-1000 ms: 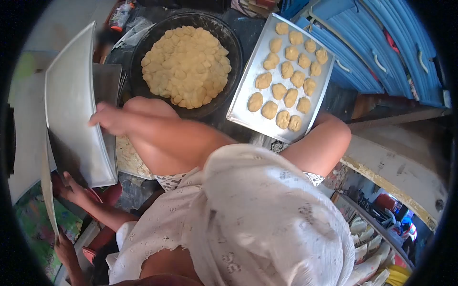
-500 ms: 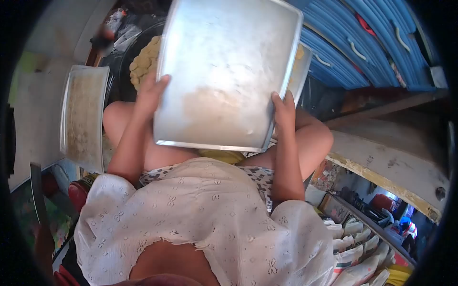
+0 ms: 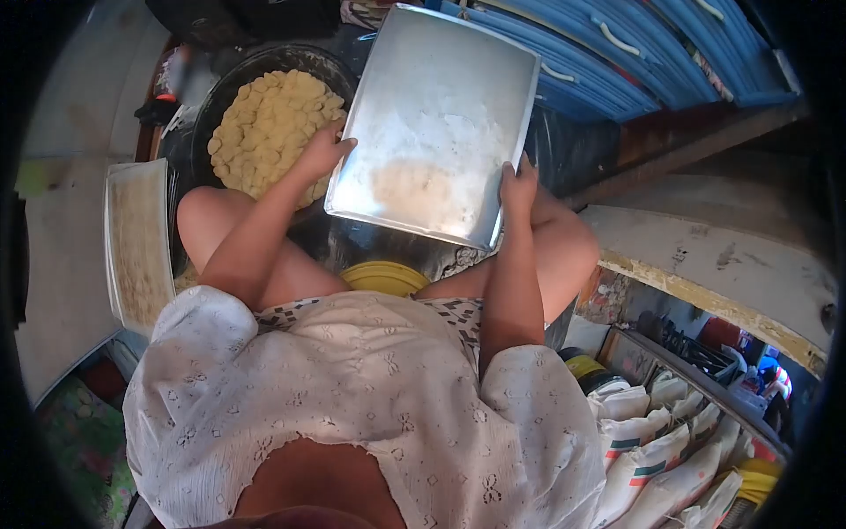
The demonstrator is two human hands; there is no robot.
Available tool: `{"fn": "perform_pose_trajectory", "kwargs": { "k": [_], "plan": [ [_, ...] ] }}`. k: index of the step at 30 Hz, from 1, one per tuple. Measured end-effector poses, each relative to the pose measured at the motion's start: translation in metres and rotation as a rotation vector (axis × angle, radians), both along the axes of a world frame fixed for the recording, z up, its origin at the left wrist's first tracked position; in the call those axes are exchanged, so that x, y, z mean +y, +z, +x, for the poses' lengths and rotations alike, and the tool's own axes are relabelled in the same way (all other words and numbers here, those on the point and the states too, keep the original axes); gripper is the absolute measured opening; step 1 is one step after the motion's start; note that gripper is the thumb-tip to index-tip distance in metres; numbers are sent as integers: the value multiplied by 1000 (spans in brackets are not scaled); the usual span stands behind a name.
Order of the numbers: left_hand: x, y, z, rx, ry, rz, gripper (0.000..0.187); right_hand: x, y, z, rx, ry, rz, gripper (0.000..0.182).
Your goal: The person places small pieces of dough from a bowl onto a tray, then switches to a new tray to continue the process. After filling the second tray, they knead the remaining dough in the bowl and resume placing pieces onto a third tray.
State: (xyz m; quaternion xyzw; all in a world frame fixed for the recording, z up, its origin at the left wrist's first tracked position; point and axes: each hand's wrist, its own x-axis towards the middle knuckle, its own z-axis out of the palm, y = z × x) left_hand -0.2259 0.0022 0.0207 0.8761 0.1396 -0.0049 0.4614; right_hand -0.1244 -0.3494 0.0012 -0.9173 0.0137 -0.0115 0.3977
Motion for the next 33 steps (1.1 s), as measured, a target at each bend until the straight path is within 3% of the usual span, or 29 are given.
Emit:
{"fn": "perform_pose_trajectory", "kwargs": {
  "k": [2,6,12,15,17,19,22,23,25,27,32,33],
  "plan": [
    [0,6,-1,-11,8,-25,50,8,15,-5,15,-21,165,46],
    [0,14,-4,69,37,-197,51,8,16,-2,51,-25,77,44],
    [-2,2,-8,-27,59,-160,50,9,8,2,-38,-88,176,44],
    [3,-3,-5,10,22,-128,50,9,9,4,-16,-8,23,50],
    [3,4,-4,35,14,-90,50,32,43,-5,-52,-38,-330,59],
    [4,2,-2,70,13,-58,50,58,73,-2,-402,146,-264,67],
    [2,-8,-7,-23,17,-28,54,119,132,2,-562,205,-157,70],
    [2,-6,-7,10,24,-60,54,136,135,7,-623,201,-260,71],
    [5,-5,-5,42,44,-82,53,157,101,25,-686,204,-348,72],
    [4,-11,-9,-32,27,-105,52,161,14,27,-235,315,-714,75],
    [26,0,-8,-119,-11,-15,47,165,14,31,-240,321,-677,79],
    [44,7,-5,-2,77,-153,44,174,23,31,-221,303,-548,81]
  ]
}}
